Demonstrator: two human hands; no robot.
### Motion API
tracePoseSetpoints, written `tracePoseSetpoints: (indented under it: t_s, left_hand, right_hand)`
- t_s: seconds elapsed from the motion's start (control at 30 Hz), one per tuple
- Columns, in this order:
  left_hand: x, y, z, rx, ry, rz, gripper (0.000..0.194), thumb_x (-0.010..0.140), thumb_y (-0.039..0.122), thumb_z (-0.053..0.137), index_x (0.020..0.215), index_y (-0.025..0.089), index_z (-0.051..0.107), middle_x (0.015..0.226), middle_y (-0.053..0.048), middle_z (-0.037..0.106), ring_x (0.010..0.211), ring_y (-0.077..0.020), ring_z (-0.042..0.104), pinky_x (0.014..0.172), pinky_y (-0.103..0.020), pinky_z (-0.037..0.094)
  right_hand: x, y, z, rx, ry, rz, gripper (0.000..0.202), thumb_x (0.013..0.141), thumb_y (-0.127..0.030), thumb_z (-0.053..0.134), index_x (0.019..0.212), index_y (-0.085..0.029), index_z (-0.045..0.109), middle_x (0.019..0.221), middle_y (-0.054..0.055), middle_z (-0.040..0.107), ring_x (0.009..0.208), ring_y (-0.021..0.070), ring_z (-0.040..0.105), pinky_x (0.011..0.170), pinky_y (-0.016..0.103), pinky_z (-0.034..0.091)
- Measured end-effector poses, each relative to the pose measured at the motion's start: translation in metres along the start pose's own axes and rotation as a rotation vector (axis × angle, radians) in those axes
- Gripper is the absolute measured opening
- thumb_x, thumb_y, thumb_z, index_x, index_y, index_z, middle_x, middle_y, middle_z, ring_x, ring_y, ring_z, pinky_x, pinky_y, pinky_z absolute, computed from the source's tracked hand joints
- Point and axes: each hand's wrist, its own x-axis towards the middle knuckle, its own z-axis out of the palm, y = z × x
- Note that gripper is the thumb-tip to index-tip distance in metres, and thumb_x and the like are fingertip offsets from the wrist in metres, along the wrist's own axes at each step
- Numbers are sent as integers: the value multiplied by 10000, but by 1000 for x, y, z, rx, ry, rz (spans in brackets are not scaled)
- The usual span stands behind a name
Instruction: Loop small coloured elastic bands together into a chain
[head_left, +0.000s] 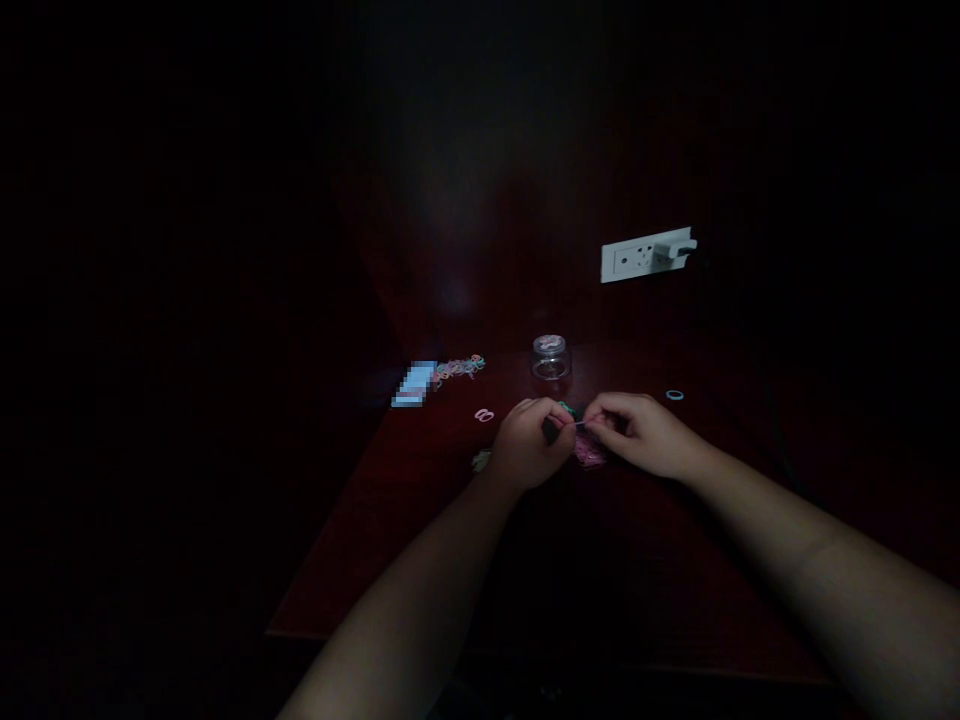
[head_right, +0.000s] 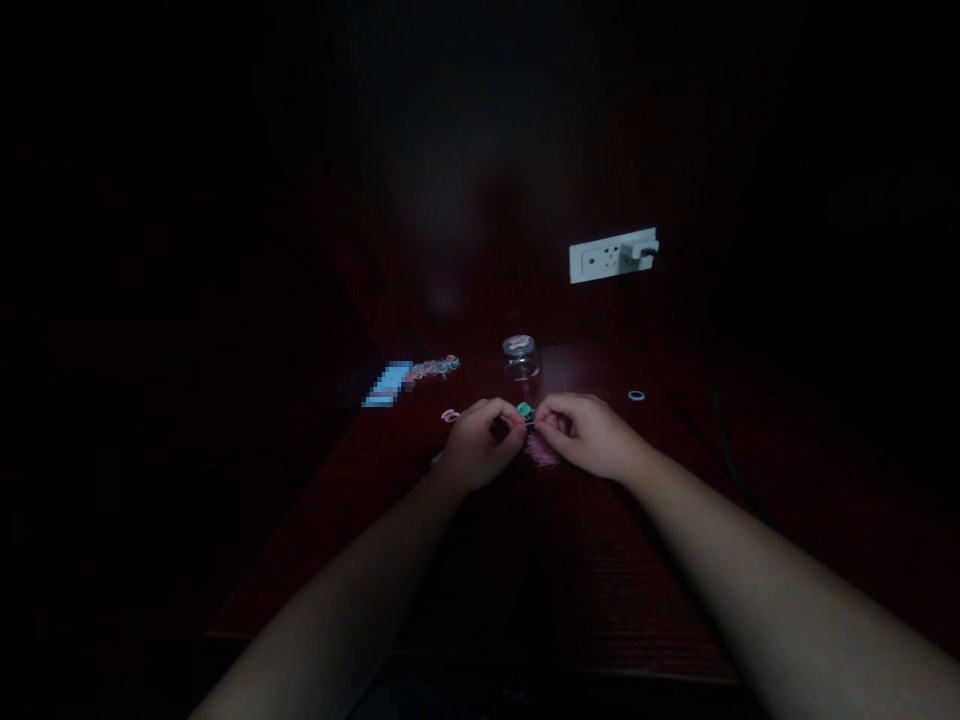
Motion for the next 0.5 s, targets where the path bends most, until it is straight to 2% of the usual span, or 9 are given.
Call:
tracePoseSetpoints:
  t_s: [0.17,0.5]
  left_hand:
    - [0,1,-1,-3,-13,18,100,811,255,644,903,214,645,900,-18,705,868,-184,629,801,-332,507]
    - [1,-1,2,8,-13,21,36,836,222,610,820,209,639,837,-8,702,817,-165,624,783,-305,499]
  right_hand:
    - [0,2,1,-6,-28,1,168,886,-297,560,801,-174,635,654,6,595,572,128,520,530,242,395]
    - [-1,2,1,6,-26,9,163,888,-299,560,796,-183,629,646,-2,574,567,127,506,523,242,390]
